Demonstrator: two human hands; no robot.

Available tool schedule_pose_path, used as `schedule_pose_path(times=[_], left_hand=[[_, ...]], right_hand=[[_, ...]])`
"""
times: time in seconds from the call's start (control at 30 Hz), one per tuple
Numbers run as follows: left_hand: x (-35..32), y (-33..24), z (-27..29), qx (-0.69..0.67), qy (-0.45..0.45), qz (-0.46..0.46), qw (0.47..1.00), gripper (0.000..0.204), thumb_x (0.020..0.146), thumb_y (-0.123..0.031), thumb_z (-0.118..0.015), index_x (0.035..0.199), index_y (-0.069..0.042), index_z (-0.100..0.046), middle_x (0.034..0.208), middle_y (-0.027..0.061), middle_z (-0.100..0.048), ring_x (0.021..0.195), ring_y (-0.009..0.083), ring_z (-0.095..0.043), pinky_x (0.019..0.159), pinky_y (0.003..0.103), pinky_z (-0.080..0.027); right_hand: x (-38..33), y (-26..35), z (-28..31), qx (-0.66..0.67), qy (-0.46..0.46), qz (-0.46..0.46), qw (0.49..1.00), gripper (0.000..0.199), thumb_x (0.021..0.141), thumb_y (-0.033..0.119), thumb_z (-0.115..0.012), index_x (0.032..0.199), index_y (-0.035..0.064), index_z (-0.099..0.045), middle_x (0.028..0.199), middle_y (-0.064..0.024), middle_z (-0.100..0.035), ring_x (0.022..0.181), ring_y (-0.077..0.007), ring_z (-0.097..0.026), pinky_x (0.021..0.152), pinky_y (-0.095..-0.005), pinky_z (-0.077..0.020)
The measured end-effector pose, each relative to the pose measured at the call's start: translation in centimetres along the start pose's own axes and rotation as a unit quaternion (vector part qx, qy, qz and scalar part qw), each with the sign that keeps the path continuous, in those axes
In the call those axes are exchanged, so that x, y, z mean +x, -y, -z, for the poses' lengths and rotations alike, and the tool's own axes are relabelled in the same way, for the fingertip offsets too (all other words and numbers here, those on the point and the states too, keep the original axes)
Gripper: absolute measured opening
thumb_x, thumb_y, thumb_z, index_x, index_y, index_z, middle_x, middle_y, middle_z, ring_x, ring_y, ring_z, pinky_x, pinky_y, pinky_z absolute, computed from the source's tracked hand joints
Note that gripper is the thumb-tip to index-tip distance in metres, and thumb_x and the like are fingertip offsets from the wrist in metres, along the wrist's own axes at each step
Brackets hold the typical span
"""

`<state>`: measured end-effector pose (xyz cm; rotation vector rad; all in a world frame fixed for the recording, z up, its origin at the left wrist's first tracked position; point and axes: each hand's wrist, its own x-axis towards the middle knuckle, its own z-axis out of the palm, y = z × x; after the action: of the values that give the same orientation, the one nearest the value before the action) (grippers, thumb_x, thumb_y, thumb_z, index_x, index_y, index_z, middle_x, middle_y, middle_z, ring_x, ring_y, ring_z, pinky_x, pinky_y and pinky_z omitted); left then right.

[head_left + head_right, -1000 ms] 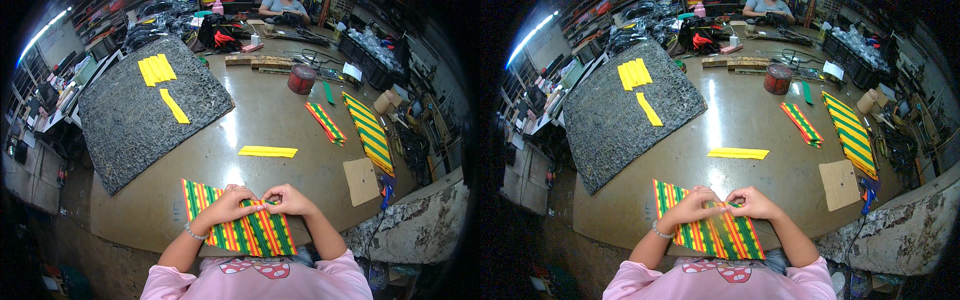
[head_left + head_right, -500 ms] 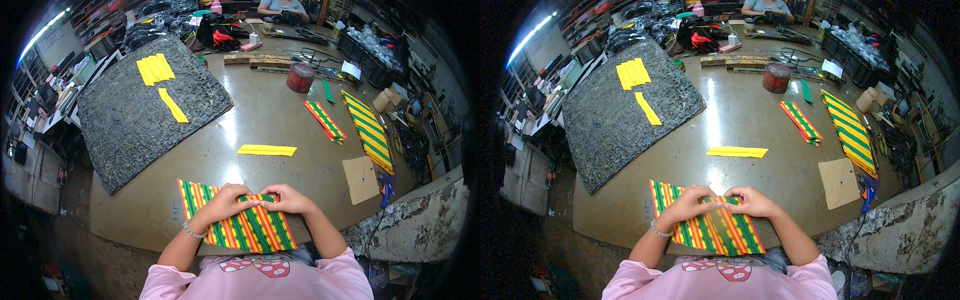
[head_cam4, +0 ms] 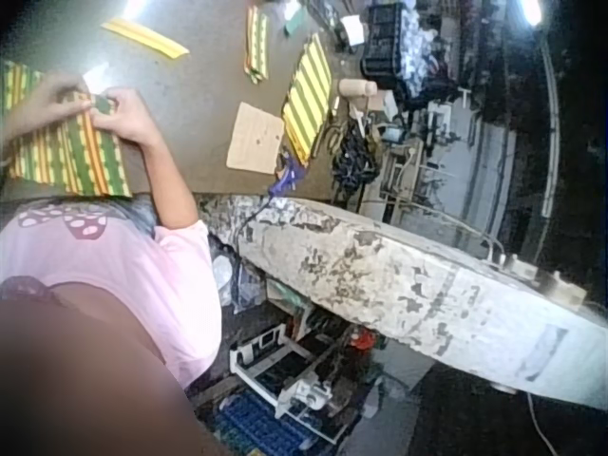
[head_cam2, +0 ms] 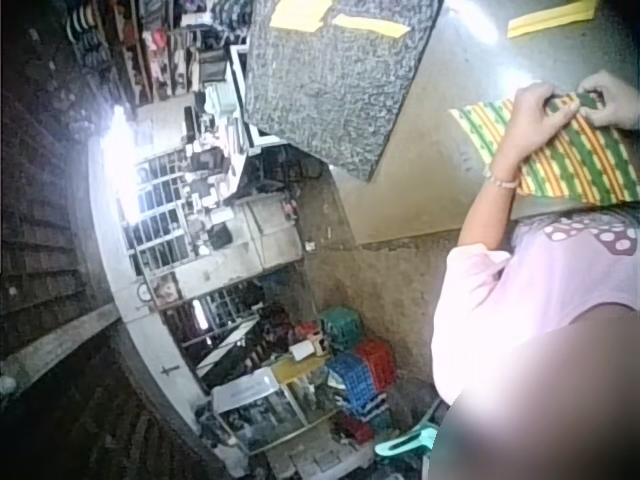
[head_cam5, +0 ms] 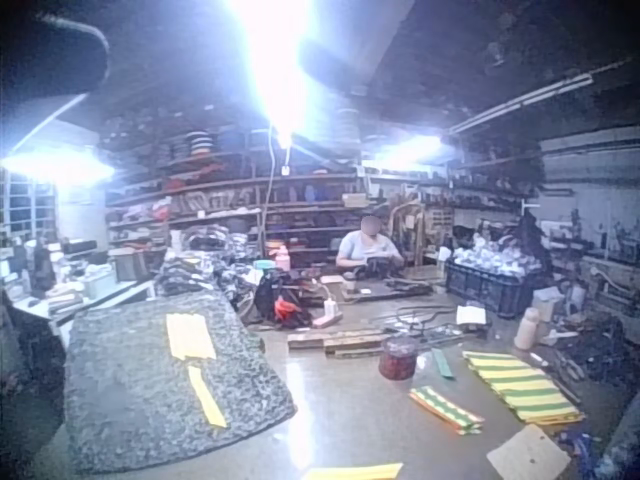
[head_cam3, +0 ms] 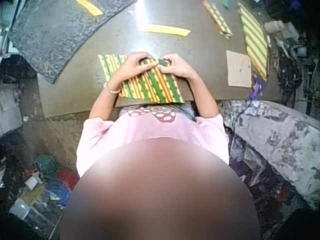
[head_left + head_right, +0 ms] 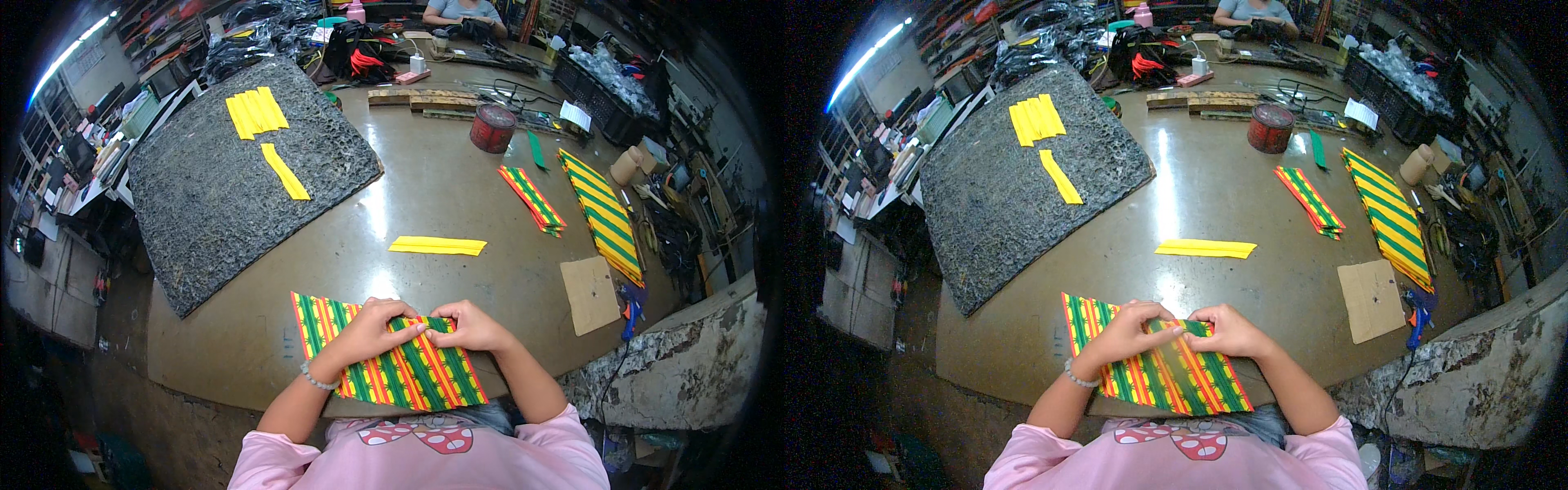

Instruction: The person assembles small rectangular decorative strips by layering yellow and patterned green-red-yellow pieces on a table. They repeatedly pick up pieces, align them, and press them together to form stacked units, then place completed stacks aside.

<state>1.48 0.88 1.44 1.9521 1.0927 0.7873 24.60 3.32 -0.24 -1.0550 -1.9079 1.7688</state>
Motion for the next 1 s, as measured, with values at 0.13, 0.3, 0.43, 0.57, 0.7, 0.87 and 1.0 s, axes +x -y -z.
schedule_pose_path(times=[0.13, 0.3, 0.43, 0.57, 0.7, 0.87, 1.0], left_hand=[[-0.04, -0.1, -0.22, 0.004, -0.027, -0.003, 1.0, 0.024, 0.085, -0.024, -0.074, 0.086, -0.001, -0.071, 0.078, 0.0144, -0.069, 0.072, 0.027, -0.066, 0.07, 0.036, -0.048], [-0.1, -0.29, -0.29, 0.013, -0.047, 0.0, 0.999, 0.023, 0.084, -0.024, -0.074, 0.085, -0.002, -0.071, 0.078, 0.0139, -0.069, 0.073, 0.0266, -0.066, 0.072, 0.036, -0.047], [-0.1, -0.16, -0.37, 0.009, -0.034, 0.025, 0.999, 0.023, 0.084, -0.025, -0.075, 0.085, -0.003, -0.071, 0.078, 0.0128, -0.069, 0.073, 0.0259, -0.065, 0.076, 0.036, -0.045], [-0.22, 0.03, -0.48, 0.023, -0.045, 0.006, 0.999, 0.022, 0.084, -0.026, -0.074, 0.085, -0.004, -0.071, 0.078, 0.0119, -0.068, 0.073, 0.025, -0.064, 0.079, 0.036, -0.044], [-0.24, 0.23, -0.55, 0.013, -0.054, 0.015, 0.998, 0.022, 0.085, -0.026, -0.074, 0.086, -0.004, -0.071, 0.078, 0.0112, -0.068, 0.074, 0.0242, -0.064, 0.081, 0.036, -0.043], [-0.09, 0.51, -0.34, 0.008, -0.113, 0.021, 0.993, 0.023, 0.083, -0.025, -0.077, 0.083, -0.002, -0.071, 0.081, 0.0113, -0.071, 0.074, 0.0224, -0.066, 0.075, 0.034, -0.047], [-0.08, 0.57, -0.37, 0.02, -0.126, 0.026, 0.991, 0.025, 0.082, -0.026, -0.077, 0.083, -0.002, -0.071, 0.082, 0.0115, -0.072, 0.075, 0.023, -0.067, 0.074, 0.035, -0.048]], right_hand=[[0.13, -0.41, -0.11, 0.034, 0.026, -0.005, 0.999, 0.026, 0.087, 0.021, -0.074, 0.093, -0.0034, -0.07, 0.075, 0.0037, -0.062, 0.072, -0.0031, -0.05, 0.063, -0.025, -0.0451], [0.11, -0.31, -0.04, 0.071, 0.037, -0.017, 0.997, 0.025, 0.088, 0.02, -0.073, 0.092, -0.004, -0.069, 0.079, 0.0048, -0.063, 0.075, -0.0027, -0.051, 0.066, -0.0242, -0.0463], [-0.03, 0.15, 0.1, 0.048, 0.035, -0.016, 0.998, 0.022, 0.087, 0.017, -0.073, 0.091, -0.0034, -0.069, 0.078, 0.0044, -0.064, 0.076, -0.0022, -0.052, 0.067, -0.0238, -0.0471], [-0.18, 0.36, 0.08, 0.029, 0.028, -0.001, 0.999, 0.019, 0.085, 0.014, -0.073, 0.09, -0.0034, -0.069, 0.077, 0.0042, -0.063, 0.076, -0.0019, -0.052, 0.067, -0.0238, -0.047], [0.01, -0.02, -0.14, 0.04, 0.009, -0.007, 0.999, 0.022, 0.084, 0.012, -0.074, 0.098, -0.0039, -0.069, 0.083, 0.0028, -0.067, 0.077, -0.0038, -0.056, 0.071, -0.0241, -0.0499], [0.14, -0.4, -0.08, 0.14, 0.022, -0.063, 0.988, 0.029, 0.086, 0.01, -0.076, 0.109, -0.0049, -0.067, 0.098, -0.0032, -0.072, 0.087, -0.0081, -0.064, 0.081, -0.0252, -0.0533], [0.03, -0.22, 0.42, 0.117, 0.038, -0.075, 0.99, 0.029, 0.087, 0.011, -0.075, 0.111, -0.0049, -0.067, 0.1, -0.0044, -0.072, 0.089, -0.0076, -0.063, 0.081, -0.026, -0.0537]])
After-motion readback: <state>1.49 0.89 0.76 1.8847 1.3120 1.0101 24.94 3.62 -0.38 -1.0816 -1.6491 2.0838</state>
